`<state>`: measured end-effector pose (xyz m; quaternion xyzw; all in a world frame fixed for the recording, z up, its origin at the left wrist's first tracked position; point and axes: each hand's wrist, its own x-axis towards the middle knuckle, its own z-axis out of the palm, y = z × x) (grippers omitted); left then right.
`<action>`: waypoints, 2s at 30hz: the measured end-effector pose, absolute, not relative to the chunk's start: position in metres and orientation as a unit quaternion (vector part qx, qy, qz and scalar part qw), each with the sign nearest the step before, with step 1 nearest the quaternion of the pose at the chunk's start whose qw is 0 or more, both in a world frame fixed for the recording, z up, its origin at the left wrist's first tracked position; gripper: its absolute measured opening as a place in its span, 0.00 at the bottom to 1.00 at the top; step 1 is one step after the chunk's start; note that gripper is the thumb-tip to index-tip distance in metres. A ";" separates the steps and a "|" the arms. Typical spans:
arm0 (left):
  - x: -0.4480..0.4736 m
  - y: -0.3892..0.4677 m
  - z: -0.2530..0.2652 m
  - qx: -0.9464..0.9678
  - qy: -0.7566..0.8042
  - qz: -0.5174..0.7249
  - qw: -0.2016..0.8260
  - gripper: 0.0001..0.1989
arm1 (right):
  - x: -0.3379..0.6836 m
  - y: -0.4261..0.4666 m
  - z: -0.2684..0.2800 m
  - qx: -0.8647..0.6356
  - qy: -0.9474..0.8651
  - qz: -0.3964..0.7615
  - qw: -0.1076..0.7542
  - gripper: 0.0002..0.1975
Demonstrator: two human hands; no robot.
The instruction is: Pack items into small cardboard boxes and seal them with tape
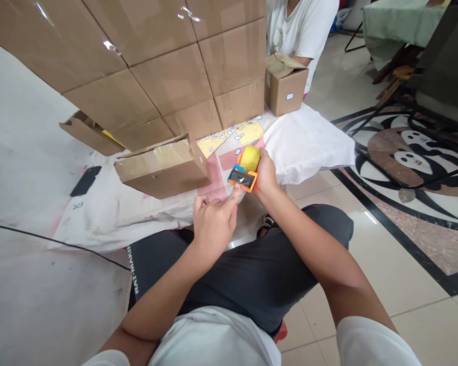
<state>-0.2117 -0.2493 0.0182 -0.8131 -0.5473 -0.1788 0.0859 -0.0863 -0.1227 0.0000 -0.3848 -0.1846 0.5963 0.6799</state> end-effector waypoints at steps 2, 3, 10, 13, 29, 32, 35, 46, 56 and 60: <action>-0.216 -0.252 0.023 -0.819 -0.545 -0.157 0.087 0.24 | -0.090 -0.124 0.001 -0.393 -0.173 0.611 0.665 0.16; -0.218 -0.254 0.025 -0.821 -0.544 -0.146 0.090 0.24 | -0.092 -0.126 0.002 -0.397 -0.167 0.616 0.659 0.16; -0.229 -0.273 0.030 -0.823 -0.539 -0.142 0.106 0.23 | -0.103 -0.138 0.012 -0.404 -0.173 0.611 0.659 0.15; -0.231 -0.283 0.028 -0.824 -0.534 -0.165 0.093 0.25 | -0.102 -0.141 0.015 -0.388 -0.170 0.626 0.655 0.15; -0.244 -0.292 0.040 -0.809 -0.554 -0.195 0.006 0.20 | -0.097 -0.138 0.010 -0.370 -0.252 0.549 0.706 0.17; -0.247 -0.294 0.046 -0.804 -0.562 -0.194 -0.004 0.19 | -0.096 -0.140 0.012 -0.366 -0.258 0.531 0.720 0.15; -0.249 -0.294 0.046 -0.804 -0.565 -0.185 -0.015 0.19 | -0.096 -0.143 0.015 -0.359 -0.256 0.515 0.735 0.14; -0.242 -0.292 0.022 -0.831 -0.526 -0.178 0.042 0.26 | -0.099 -0.150 0.018 -0.339 -0.230 0.571 0.711 0.18; -0.238 -0.287 0.017 -0.829 -0.526 -0.184 0.050 0.25 | -0.099 -0.147 0.013 -0.340 -0.246 0.586 0.693 0.22; -0.236 -0.288 0.014 -0.821 -0.533 -0.201 0.049 0.23 | -0.098 -0.145 0.011 -0.339 -0.275 0.562 0.703 0.23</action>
